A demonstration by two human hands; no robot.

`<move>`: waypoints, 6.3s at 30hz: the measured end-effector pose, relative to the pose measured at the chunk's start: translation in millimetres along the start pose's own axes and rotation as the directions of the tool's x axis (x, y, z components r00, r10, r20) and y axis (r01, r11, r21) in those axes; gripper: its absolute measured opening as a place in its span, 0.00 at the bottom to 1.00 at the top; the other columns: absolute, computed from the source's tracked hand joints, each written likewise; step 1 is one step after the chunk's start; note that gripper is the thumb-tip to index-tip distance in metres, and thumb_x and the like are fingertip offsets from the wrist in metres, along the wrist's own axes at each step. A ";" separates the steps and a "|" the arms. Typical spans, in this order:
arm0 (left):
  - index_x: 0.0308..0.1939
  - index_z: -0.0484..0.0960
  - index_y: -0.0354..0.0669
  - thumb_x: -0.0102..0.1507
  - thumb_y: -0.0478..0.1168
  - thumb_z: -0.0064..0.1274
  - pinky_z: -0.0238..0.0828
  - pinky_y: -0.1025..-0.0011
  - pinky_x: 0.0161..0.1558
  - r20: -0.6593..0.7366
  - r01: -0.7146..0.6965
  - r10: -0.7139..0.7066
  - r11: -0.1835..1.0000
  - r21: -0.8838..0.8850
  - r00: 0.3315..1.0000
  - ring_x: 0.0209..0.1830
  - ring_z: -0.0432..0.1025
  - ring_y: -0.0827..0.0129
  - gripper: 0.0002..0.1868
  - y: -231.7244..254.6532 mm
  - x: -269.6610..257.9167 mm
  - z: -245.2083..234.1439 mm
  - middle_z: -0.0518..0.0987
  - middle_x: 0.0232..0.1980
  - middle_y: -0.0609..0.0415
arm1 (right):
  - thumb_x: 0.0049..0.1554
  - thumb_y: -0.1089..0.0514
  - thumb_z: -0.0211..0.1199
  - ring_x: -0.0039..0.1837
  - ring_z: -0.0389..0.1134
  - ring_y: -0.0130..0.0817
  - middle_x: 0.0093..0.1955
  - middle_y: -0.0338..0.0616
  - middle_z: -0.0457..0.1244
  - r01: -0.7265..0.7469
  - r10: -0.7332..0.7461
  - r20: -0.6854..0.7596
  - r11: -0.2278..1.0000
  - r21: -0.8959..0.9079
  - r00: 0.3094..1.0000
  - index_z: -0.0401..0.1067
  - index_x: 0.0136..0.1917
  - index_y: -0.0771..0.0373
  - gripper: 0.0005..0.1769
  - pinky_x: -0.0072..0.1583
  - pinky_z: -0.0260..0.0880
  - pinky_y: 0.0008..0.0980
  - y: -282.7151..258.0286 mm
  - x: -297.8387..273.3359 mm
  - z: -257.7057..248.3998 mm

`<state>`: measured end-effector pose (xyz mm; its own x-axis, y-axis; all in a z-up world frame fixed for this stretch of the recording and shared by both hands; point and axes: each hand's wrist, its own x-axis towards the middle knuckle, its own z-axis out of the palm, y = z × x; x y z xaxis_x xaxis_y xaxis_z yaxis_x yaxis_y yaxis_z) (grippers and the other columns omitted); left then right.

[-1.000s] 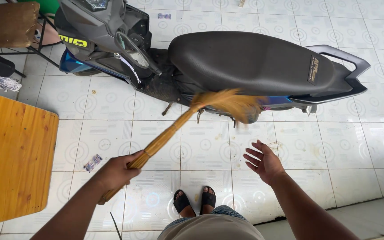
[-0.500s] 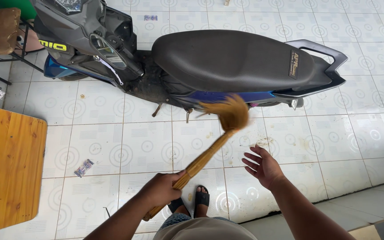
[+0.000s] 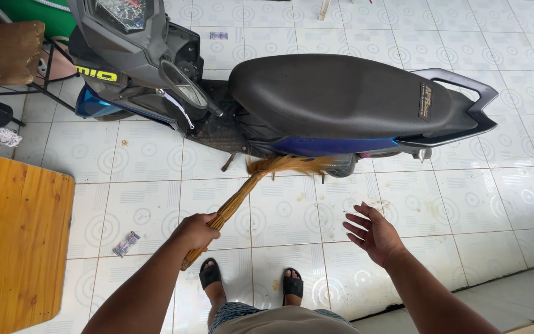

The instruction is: Cleaning a motorcycle using a broom.

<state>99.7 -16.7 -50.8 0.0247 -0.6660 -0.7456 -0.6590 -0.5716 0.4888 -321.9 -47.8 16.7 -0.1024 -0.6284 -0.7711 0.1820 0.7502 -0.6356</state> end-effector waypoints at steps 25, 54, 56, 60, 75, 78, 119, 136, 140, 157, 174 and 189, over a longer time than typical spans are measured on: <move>0.69 0.75 0.45 0.70 0.52 0.40 0.70 0.62 0.62 -0.059 -0.184 0.195 0.720 -0.670 0.979 0.61 0.76 0.62 0.27 -48.5 47.1 -44.1 0.82 0.60 0.50 | 0.63 0.35 0.44 0.54 0.70 0.42 0.58 0.48 0.64 -0.276 0.320 0.217 0.938 -0.209 0.922 0.55 0.73 0.54 0.33 0.53 0.75 0.48 63.1 -40.4 360.9; 0.81 0.42 0.48 0.65 0.71 0.19 0.41 0.55 0.77 -0.340 -0.338 0.070 0.408 -0.848 0.938 0.83 0.49 0.57 0.47 -153.2 -46.3 -184.6 0.59 0.81 0.45 | 0.59 0.54 0.59 0.38 0.70 0.40 0.43 0.48 0.66 0.014 -0.015 0.005 0.682 -0.731 1.000 0.46 0.81 0.50 0.41 0.40 0.74 0.38 70.9 70.0 338.8; 0.81 0.43 0.48 0.65 0.71 0.19 0.41 0.55 0.77 -0.337 -0.337 0.072 0.401 -0.852 0.939 0.83 0.49 0.56 0.47 -154.2 -46.6 -185.3 0.59 0.81 0.45 | 0.59 0.54 0.60 0.37 0.70 0.39 0.42 0.48 0.65 -0.032 0.071 0.025 0.705 -0.709 0.997 0.51 0.79 0.56 0.38 0.39 0.74 0.37 80.3 94.4 327.9; 0.81 0.44 0.49 0.64 0.72 0.17 0.41 0.55 0.77 -0.363 -0.371 0.090 0.352 -0.859 0.927 0.83 0.49 0.56 0.48 -157.6 -47.9 -191.3 0.58 0.81 0.46 | 0.59 0.55 0.62 0.35 0.69 0.36 0.41 0.49 0.65 -0.120 0.206 0.058 0.749 -0.651 0.977 0.61 0.76 0.65 0.34 0.38 0.73 0.35 79.5 70.3 322.9; 0.81 0.43 0.49 0.64 0.73 0.20 0.42 0.53 0.77 -0.401 -0.402 0.060 0.262 -0.877 0.914 0.82 0.52 0.54 0.49 -185.5 -56.2 -179.8 0.61 0.80 0.45 | 0.56 0.56 0.63 0.35 0.69 0.34 0.40 0.48 0.66 -0.028 0.145 0.083 0.633 -0.773 0.986 0.64 0.77 0.57 0.36 0.38 0.72 0.35 89.3 80.7 353.8; 0.81 0.43 0.50 0.64 0.73 0.18 0.44 0.54 0.76 -0.413 -0.404 0.027 0.270 -0.874 0.910 0.82 0.52 0.55 0.49 -189.8 -63.6 -182.9 0.62 0.79 0.45 | 0.56 0.56 0.62 0.37 0.68 0.35 0.42 0.48 0.65 -0.010 0.069 0.060 0.736 -0.677 0.996 0.57 0.79 0.50 0.39 0.39 0.73 0.36 76.6 52.8 362.3; 0.80 0.53 0.52 0.64 0.73 0.19 0.44 0.53 0.76 -0.301 -0.329 0.134 0.386 -0.861 0.944 0.81 0.54 0.57 0.47 -146.3 -47.8 -176.9 0.65 0.78 0.47 | 0.64 0.54 0.56 0.39 0.68 0.33 0.42 0.50 0.63 -0.340 0.377 -0.178 0.917 0.208 0.909 0.66 0.50 0.66 0.12 0.38 0.74 0.25 141.7 86.5 268.6; 0.79 0.55 0.51 0.65 0.72 0.18 0.45 0.53 0.76 -0.370 -0.345 -0.020 0.317 -0.883 0.929 0.81 0.54 0.55 0.46 -163.0 -91.5 -116.6 0.63 0.79 0.46 | 0.58 0.53 0.63 0.37 0.65 0.31 0.42 0.45 0.64 -0.154 0.322 0.219 0.817 -0.555 0.921 0.64 0.67 0.55 0.25 0.37 0.69 0.30 122.0 40.3 326.9; 0.79 0.55 0.51 0.65 0.72 0.18 0.45 0.53 0.76 -0.391 -0.372 -0.017 0.268 -0.888 0.920 0.81 0.54 0.55 0.46 -158.7 -98.8 -104.4 0.64 0.79 0.46 | 0.56 0.52 0.65 0.35 0.65 0.31 0.43 0.44 0.66 0.070 0.206 0.313 0.724 -0.686 0.927 0.56 0.79 0.46 0.40 0.37 0.69 0.32 100.3 3.7 325.5; 0.79 0.54 0.48 0.64 0.72 0.18 0.46 0.53 0.76 -0.533 -0.510 -0.051 0.228 -0.829 0.844 0.81 0.55 0.55 0.48 -182.4 -156.4 -158.0 0.65 0.78 0.46 | 0.58 0.55 0.64 0.35 0.66 0.34 0.39 0.48 0.65 -0.032 0.115 0.170 0.903 -0.429 0.979 0.59 0.75 0.60 0.34 0.36 0.68 0.34 104.1 -13.5 317.5; 0.78 0.59 0.50 0.65 0.71 0.18 0.43 0.54 0.77 -0.376 -0.443 0.242 0.364 -0.819 0.894 0.81 0.55 0.57 0.45 -242.1 -100.5 -306.6 0.66 0.78 0.47 | 0.59 0.51 0.63 0.31 0.69 0.35 0.30 0.45 0.66 0.110 -0.149 0.021 0.615 -0.780 0.989 0.53 0.81 0.42 0.41 0.37 0.73 0.35 98.8 -111.2 407.9; 0.78 0.59 0.50 0.65 0.71 0.21 0.42 0.53 0.76 -0.333 -0.416 0.302 0.275 -0.867 0.893 0.81 0.55 0.55 0.45 -260.7 -71.3 -332.0 0.65 0.78 0.46 | 0.60 0.46 0.66 0.31 0.67 0.33 0.30 0.47 0.64 0.057 -0.145 -0.019 0.504 -0.862 0.989 0.51 0.81 0.30 0.42 0.36 0.71 0.37 94.3 -171.9 432.3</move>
<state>519.3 20.7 25.3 0.0731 -0.9272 -0.3674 0.4602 -0.2955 0.8372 135.6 42.2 105.6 -0.1463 -0.7266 -0.6713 -0.7566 0.5194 -0.3972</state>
